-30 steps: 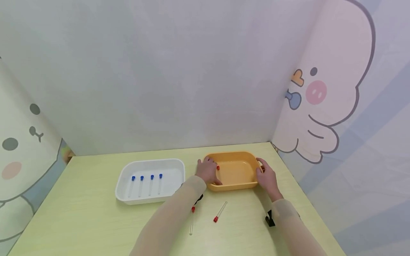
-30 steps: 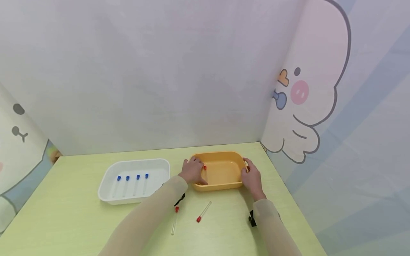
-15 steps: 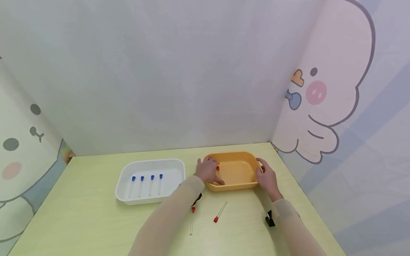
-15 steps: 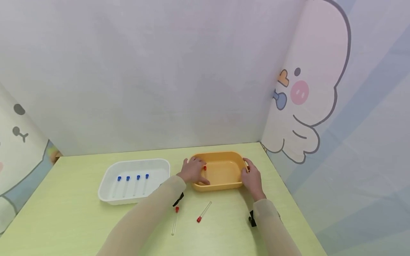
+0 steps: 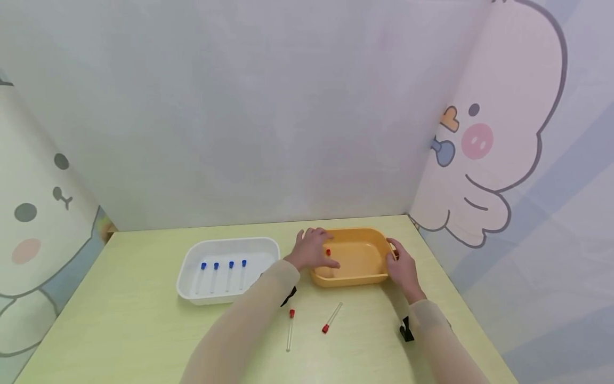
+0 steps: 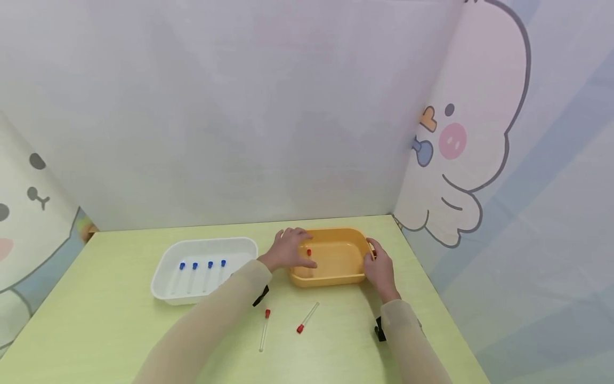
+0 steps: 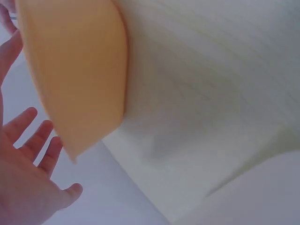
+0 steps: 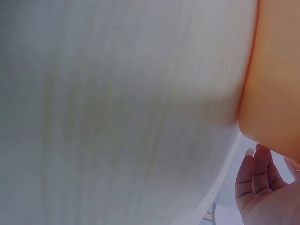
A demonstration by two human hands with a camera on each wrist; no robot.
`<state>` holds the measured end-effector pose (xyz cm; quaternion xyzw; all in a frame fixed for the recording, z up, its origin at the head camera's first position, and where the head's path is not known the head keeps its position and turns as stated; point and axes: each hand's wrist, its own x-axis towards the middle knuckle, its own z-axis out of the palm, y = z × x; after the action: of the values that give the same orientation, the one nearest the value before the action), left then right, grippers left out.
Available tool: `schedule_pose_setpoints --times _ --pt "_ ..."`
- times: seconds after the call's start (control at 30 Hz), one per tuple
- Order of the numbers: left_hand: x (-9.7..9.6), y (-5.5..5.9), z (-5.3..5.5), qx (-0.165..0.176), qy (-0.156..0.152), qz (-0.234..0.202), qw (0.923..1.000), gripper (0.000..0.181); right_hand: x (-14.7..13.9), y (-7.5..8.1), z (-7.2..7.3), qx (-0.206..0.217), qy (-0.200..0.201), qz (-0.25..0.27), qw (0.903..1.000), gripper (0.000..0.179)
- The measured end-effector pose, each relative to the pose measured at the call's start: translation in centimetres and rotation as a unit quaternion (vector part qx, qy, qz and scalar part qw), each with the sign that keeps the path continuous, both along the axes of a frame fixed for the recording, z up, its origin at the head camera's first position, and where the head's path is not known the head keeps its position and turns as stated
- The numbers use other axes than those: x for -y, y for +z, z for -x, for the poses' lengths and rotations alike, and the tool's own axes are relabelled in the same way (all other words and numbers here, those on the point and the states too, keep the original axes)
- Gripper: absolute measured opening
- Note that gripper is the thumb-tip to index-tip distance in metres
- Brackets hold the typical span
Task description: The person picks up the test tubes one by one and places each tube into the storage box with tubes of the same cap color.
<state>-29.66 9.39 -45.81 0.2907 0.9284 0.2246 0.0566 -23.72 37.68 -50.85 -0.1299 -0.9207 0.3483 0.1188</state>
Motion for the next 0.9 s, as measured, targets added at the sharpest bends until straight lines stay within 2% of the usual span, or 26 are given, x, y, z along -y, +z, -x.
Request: schedule_pose_setpoints --times 0.23,0.4,0.6,0.9 --pt "0.9 1.4 -0.1 -0.021 -0.012 -0.007 0.9997 0.084 -0.1 0.0 0.2 -0.003 0.004 0.000 1.0000 0.047" --pt "1.8 2.2 -0.6 -0.034 -0.017 -0.004 0.9993 0.080 -0.2 -0.3 0.1 -0.006 0.004 0.001 1.0000 0.047" --pt "3.4 3.0 -1.6 -0.053 -0.017 0.004 0.9985 0.079 0.1 -0.3 -0.1 -0.005 0.002 0.004 1.0000 0.048" --pt "5.6 4.7 -3.8 -0.069 -0.028 0.004 0.9972 0.081 0.0 -0.1 -0.1 0.012 0.003 0.003 0.9999 0.050"
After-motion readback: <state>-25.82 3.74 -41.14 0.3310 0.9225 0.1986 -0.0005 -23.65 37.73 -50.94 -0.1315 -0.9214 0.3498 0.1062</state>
